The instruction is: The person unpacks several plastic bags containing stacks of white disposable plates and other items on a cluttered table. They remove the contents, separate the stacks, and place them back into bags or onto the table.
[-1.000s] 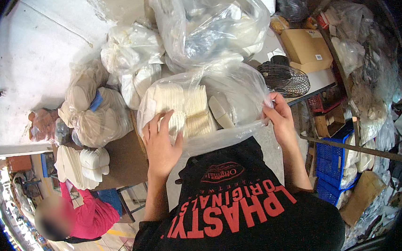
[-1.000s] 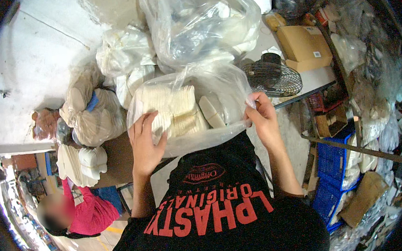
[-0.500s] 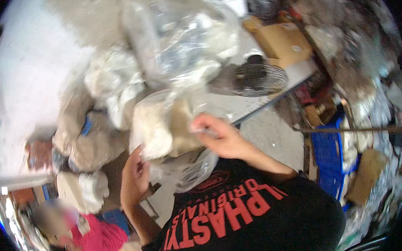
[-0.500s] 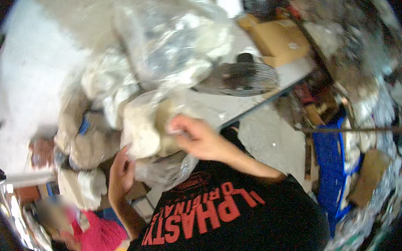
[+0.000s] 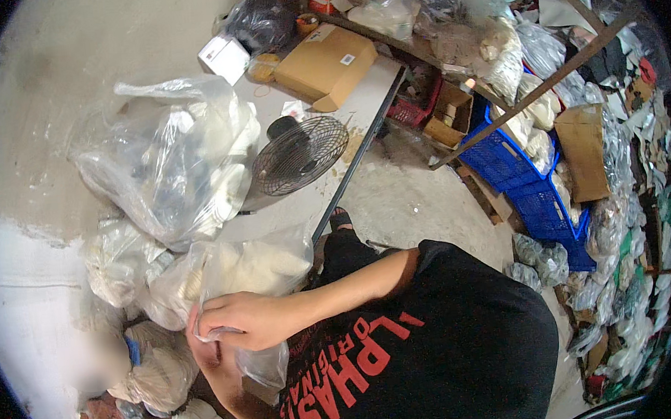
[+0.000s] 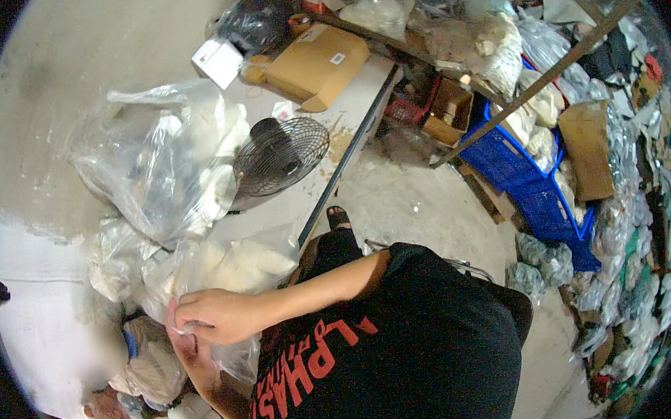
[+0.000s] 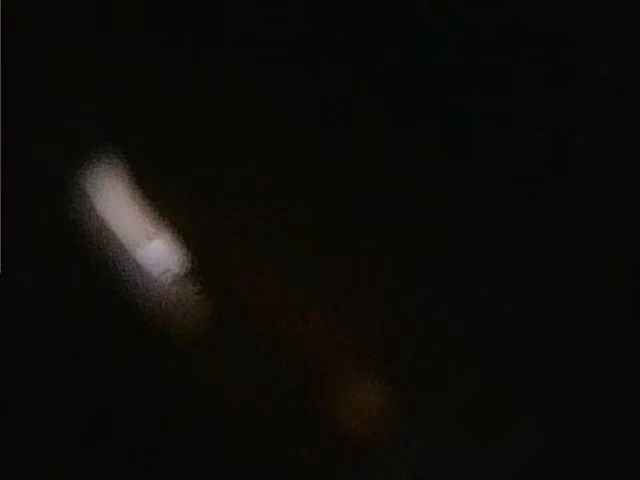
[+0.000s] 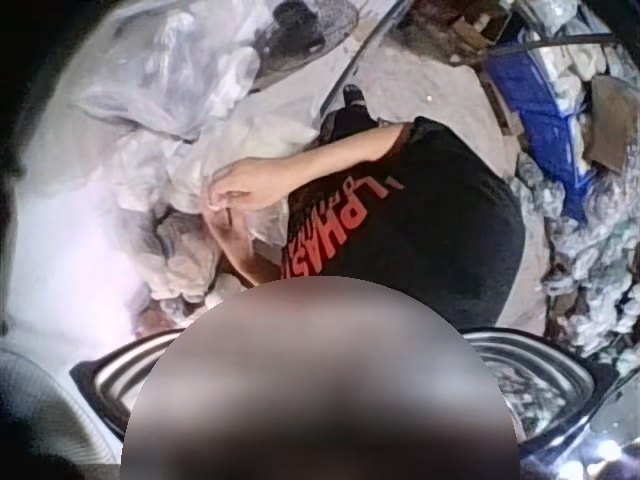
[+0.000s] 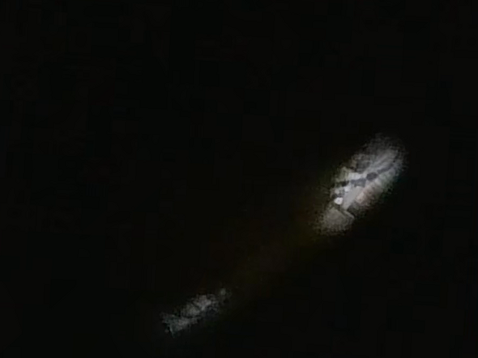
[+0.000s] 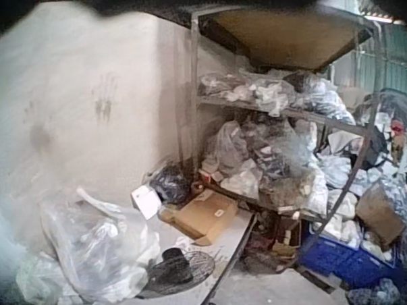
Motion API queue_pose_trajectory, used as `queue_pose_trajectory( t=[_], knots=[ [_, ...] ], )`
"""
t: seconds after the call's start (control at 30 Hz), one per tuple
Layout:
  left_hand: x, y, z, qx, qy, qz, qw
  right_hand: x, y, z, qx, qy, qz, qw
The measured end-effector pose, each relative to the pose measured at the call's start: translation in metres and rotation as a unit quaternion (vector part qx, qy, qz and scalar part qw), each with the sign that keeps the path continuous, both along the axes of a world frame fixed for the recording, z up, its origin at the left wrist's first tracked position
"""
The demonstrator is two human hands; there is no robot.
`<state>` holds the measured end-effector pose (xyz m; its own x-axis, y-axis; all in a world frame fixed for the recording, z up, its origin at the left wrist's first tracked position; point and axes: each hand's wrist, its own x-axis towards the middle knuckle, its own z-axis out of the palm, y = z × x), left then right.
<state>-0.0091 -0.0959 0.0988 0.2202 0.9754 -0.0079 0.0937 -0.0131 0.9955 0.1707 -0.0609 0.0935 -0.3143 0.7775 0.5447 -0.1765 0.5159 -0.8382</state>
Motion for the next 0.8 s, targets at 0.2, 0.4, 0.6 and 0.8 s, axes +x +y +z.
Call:
queue_pose_trajectory(
  t=[0.2, 0.4, 0.6, 0.8],
  knots=[
    [0.000, 0.020, 0.002, -0.088, 0.121, 0.059, 0.987, 0.027, 0.006, 0.001, 0.050, -0.087, -0.094, 0.991],
    [0.010, 0.018, 0.020, -0.016, 0.153, 0.072, 0.985, 0.024, 0.013, -0.038, 0.098, -0.205, -0.091, 0.970],
    [-0.014, 0.020, 0.024, 0.263, 0.226, -0.011, 0.938, 0.011, 0.029, -0.080, -0.101, -0.161, 0.083, 0.978],
    [-0.068, 0.005, -0.030, 0.178, 0.418, -0.056, 0.889, 0.029, 0.047, -0.062, -0.256, 0.184, 0.021, 0.949]
  ],
)
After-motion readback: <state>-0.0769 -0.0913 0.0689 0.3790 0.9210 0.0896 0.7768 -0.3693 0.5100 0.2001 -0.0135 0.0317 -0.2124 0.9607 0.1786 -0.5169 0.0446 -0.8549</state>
